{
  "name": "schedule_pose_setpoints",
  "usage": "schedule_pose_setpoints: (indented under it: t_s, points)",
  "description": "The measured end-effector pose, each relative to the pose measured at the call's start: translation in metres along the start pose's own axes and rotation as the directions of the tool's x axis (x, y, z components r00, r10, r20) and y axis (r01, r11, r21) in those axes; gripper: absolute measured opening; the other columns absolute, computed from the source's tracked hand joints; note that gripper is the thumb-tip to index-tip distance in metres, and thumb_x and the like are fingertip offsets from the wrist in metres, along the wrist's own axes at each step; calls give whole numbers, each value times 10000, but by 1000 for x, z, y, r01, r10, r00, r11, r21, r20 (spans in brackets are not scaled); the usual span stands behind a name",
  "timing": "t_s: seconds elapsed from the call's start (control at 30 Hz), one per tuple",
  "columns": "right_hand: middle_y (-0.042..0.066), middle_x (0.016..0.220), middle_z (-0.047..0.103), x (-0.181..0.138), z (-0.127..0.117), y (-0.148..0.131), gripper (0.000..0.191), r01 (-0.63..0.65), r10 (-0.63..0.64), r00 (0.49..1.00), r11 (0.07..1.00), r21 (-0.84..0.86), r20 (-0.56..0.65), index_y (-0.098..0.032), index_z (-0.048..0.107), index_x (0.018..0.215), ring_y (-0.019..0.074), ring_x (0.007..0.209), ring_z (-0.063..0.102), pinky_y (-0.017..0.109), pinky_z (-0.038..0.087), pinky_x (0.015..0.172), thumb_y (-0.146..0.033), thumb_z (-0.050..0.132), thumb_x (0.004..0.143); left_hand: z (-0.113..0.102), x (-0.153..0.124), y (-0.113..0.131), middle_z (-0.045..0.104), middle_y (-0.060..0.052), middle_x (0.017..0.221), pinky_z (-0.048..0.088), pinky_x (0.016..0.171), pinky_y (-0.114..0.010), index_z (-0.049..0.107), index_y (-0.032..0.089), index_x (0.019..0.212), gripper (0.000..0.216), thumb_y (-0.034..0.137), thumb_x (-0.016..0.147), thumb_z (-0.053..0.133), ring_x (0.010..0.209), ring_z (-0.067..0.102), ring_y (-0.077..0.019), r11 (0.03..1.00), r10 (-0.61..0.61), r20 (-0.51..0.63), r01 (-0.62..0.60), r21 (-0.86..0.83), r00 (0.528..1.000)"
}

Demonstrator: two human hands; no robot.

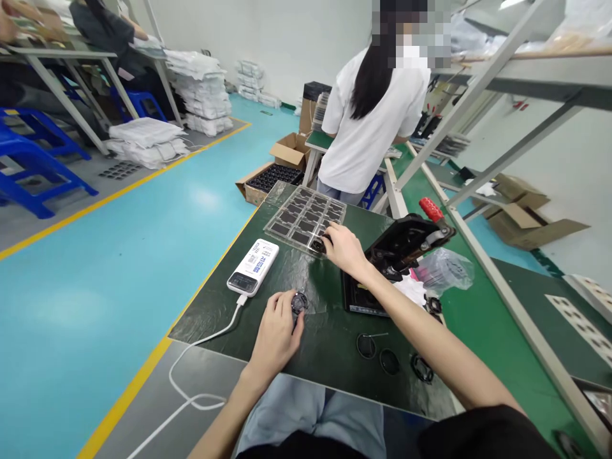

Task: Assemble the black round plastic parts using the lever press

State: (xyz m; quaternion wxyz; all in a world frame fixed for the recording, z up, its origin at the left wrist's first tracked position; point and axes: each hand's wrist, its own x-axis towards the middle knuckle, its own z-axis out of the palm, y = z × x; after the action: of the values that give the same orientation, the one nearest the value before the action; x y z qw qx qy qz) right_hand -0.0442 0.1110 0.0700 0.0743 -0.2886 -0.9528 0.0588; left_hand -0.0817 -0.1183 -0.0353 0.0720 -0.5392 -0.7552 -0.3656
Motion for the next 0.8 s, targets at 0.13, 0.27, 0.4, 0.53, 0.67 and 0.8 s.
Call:
schedule_pose_setpoints:
  t_s: [0.13, 0.27, 0.4, 0.53, 0.67, 0.8]
  points:
    - [69, 983, 757, 11, -1, -8, 358, -70, 73, 997, 992, 101, -20, -214, 705, 1034, 219, 881, 691, 300, 509, 771, -415, 409, 1036, 0, 0, 0, 665, -151, 1196, 578, 960, -473, 478, 133, 1349, 372, 201, 986, 522, 1127, 603, -317, 1000, 4, 0, -4, -2, 1000]
    - [61, 871, 749, 40, 16, -21, 368, -137, 142, 990, 975, 174, -16, -200, 729, 986, 207, 802, 672, 284, 466, 698, -409, 428, 1015, -2, -1, 1, 663, -154, 1196, 580, 965, -474, 471, 124, 1349, 375, 194, 984, 519, 1134, 599, -314, 1000, 8, 5, -8, -1, 1000]
    - [93, 885, 744, 58, 28, -22, 269, -152, 151, 988, 969, 195, 24, -166, 745, 923, 224, 856, 672, 293, 485, 757, -327, 534, 964, -3, -2, 1, 662, -162, 1198, 581, 966, -469, 474, 115, 1346, 372, 190, 984, 517, 1123, 597, -309, 1000, 20, -5, -20, -7, 1000]
    - [205, 1228, 678, 43, 18, -17, 294, -83, 90, 995, 981, 173, -32, -98, 713, 1143, 292, 1149, 618, 381, 467, 975, -244, 519, 977, -3, -2, 1, 666, -151, 1195, 576, 965, -466, 484, 135, 1355, 384, 185, 977, 522, 1128, 601, -306, 1000, 24, -16, -24, -16, 1000]
    - [117, 1111, 728, -12, -10, -8, 226, 55, -63, 998, 972, 230, 26, -146, 734, 1085, 205, 997, 679, 304, 505, 918, -193, 544, 972, -3, 1, 0, 673, -151, 1181, 570, 958, -460, 498, 125, 1344, 378, 169, 970, 532, 1123, 602, -303, 999, 44, -11, -45, -8, 999]
    - [52, 1027, 760, -116, -52, 25, 243, 185, -195, 981, 949, 255, 16, -193, 720, 1111, 162, 843, 706, 277, 524, 795, -259, 507, 1016, -6, 7, 1, 654, -195, 1227, 544, 978, -477, 523, 92, 1305, 360, 167, 958, 585, 1157, 584, -321, 997, 75, -41, -75, 2, 996]
